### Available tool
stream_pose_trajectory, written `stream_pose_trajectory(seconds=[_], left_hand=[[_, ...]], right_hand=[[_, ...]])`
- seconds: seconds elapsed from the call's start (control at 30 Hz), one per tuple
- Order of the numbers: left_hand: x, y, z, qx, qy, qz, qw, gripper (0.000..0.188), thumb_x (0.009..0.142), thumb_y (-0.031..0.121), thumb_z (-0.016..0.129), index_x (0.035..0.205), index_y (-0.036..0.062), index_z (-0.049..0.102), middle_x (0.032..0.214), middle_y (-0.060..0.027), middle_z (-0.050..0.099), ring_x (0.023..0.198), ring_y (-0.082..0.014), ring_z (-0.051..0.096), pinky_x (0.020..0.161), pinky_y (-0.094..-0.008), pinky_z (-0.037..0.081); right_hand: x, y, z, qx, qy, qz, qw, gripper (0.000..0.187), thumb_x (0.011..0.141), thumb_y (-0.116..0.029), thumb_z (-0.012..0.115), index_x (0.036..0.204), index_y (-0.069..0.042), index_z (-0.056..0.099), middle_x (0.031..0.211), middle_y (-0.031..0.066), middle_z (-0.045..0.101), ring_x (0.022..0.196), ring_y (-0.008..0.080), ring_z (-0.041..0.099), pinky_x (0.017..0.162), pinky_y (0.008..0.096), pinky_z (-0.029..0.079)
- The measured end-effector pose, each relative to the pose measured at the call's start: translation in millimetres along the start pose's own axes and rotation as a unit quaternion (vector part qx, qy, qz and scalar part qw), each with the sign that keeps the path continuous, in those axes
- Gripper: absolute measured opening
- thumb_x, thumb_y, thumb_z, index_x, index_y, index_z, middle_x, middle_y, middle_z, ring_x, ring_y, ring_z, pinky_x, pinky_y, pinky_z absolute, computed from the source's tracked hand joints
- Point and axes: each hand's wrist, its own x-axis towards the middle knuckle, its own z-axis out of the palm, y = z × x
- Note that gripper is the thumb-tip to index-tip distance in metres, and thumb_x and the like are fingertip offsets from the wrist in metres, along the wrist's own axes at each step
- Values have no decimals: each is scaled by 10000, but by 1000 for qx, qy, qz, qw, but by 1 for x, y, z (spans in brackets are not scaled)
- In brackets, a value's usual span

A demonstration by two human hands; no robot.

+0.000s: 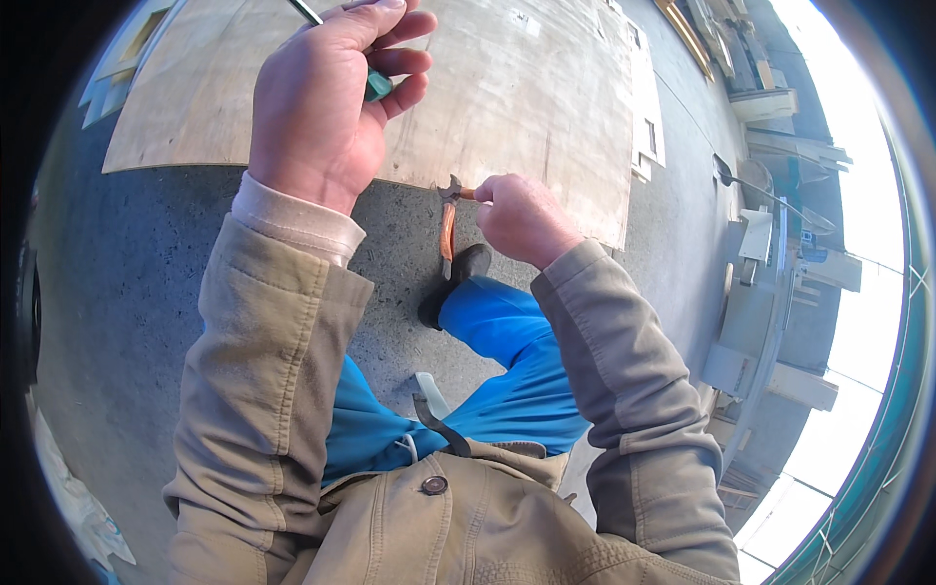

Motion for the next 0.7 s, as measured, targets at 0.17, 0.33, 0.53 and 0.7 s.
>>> stream_pose_trajectory(seconds=[0.17,0.33,0.53,0.7], left_hand=[[6,-11,-11,-1,-39,21,999,144,990,174,625,1066,67,685,964,-55,704,757,-149,622,720,-310,497],[23,-70,-35,64,-41,56,996,153,982,170,672,1063,45,708,1003,-73,737,659,-121,614,604,-299,485],[8,-191,-78,205,85,-174,960,176,1002,244,675,1035,71,666,858,-37,673,546,-133,562,475,-282,444],[0,-235,-85,95,71,-293,949,209,1074,340,596,1068,135,640,994,-28,726,676,-109,577,571,-300,458]], right_hand=[[12,11,-3,-9,12,-28,1000,308,963,-14,500,1158,64,725,730,137,680,572,177,678,564,349,563],[25,18,-10,-23,4,-23,999,275,982,-23,517,1135,60,730,693,121,659,560,176,668,547,349,549],[21,13,-13,-47,4,-30,998,254,997,-32,537,1134,27,744,682,102,647,556,170,643,531,352,526],[11,13,-12,-54,11,-25,998,261,987,-42,556,1148,8,755,717,112,666,591,183,652,548,362,511]])
